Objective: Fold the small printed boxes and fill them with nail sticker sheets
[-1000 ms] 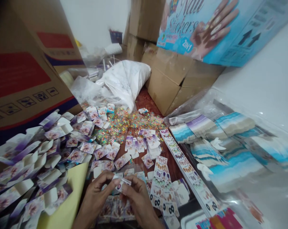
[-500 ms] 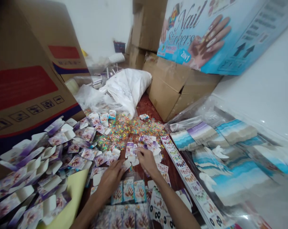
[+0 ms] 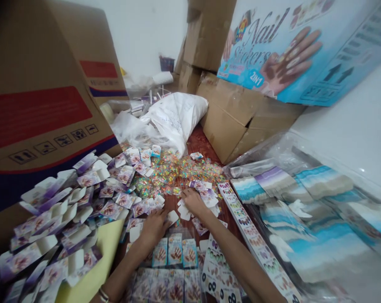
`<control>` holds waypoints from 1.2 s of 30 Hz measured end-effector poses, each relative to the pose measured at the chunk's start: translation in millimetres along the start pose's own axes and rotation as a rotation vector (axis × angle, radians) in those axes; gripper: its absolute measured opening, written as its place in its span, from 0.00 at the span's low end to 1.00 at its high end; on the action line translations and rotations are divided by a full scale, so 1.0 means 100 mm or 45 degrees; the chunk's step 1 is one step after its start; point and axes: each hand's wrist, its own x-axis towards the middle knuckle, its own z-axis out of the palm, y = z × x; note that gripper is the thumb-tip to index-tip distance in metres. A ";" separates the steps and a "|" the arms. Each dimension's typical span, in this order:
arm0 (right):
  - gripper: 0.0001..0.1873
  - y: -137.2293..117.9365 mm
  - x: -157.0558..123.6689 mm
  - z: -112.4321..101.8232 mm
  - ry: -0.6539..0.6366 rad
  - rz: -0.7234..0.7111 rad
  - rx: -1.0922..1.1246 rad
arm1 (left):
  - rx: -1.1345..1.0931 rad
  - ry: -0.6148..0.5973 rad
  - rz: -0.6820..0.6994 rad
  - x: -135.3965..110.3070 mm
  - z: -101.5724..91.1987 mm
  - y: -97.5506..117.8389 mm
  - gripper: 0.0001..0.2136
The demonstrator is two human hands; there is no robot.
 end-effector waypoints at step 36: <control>0.11 0.13 0.29 0.18 0.218 0.441 0.202 | -0.164 0.124 0.034 0.01 -0.05 0.08 0.20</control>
